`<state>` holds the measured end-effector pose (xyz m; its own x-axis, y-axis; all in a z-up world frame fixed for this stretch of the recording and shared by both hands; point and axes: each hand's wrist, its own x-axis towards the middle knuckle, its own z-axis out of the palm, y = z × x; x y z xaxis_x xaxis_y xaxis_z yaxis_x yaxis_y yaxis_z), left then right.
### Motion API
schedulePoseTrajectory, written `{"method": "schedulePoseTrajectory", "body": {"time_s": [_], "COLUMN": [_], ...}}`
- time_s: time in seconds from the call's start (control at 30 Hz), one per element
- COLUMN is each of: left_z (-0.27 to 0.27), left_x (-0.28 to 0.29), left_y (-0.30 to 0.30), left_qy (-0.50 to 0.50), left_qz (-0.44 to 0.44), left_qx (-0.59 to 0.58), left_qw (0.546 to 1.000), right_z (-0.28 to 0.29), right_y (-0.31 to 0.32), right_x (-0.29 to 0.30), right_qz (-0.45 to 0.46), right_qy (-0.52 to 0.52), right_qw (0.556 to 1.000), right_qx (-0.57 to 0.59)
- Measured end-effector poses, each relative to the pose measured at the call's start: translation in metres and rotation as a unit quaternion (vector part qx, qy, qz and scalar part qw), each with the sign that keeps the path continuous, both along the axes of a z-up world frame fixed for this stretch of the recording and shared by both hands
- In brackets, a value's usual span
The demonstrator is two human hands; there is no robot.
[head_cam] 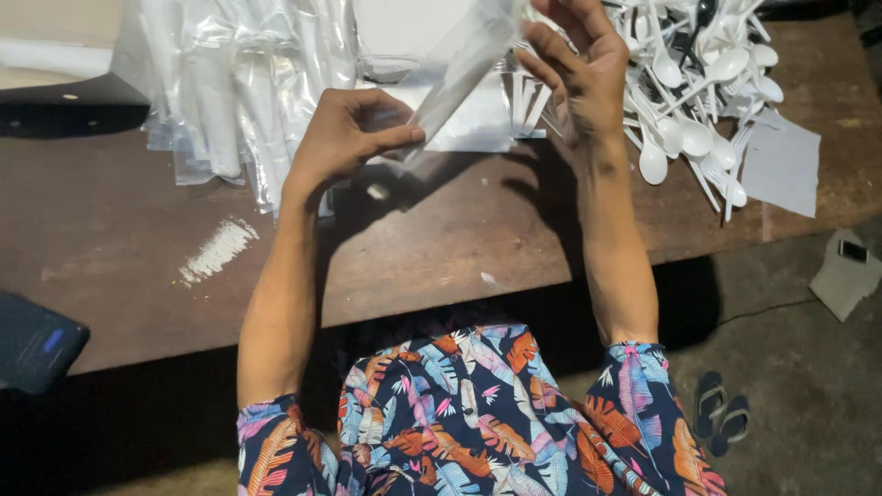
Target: The person places plastic spoons and forks into plastic bags, folds napkins, and combines them into packaged sets on a wooden table.
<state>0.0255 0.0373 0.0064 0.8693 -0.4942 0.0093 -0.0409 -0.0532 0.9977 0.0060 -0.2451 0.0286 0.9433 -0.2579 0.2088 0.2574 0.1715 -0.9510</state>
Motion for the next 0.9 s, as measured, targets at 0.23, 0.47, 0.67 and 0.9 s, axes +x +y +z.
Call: {"method": "schedulePoseTrajectory", "body": {"time_s": [0.23,0.47,0.67,0.9], "left_z": [-0.018,-0.018,-0.008,-0.042], "left_x": [0.011,0.013,0.015,0.041], "left_y": [-0.002,-0.002,0.008,0.033], "left_qy": [-0.012,0.011,0.0,-0.206], "left_qz": [0.085,0.141,0.243,0.4], "left_qx": [-0.054,-0.108,-0.091,0.045], "left_qw": [0.995,0.984,0.966,0.892], "right_z": [-0.044,-0.051,-0.059,-0.045], "right_y": [0.038,0.09,0.108,0.143], "right_x": [0.014,0.029,0.083,0.145], "right_qz": [0.064,0.139,0.116,0.11], "right_qy": [0.127,0.122,0.104,0.107], "right_qw": [0.986,0.982,0.988,0.984], "right_qx": [0.084,-0.029,0.005,-0.094]}}
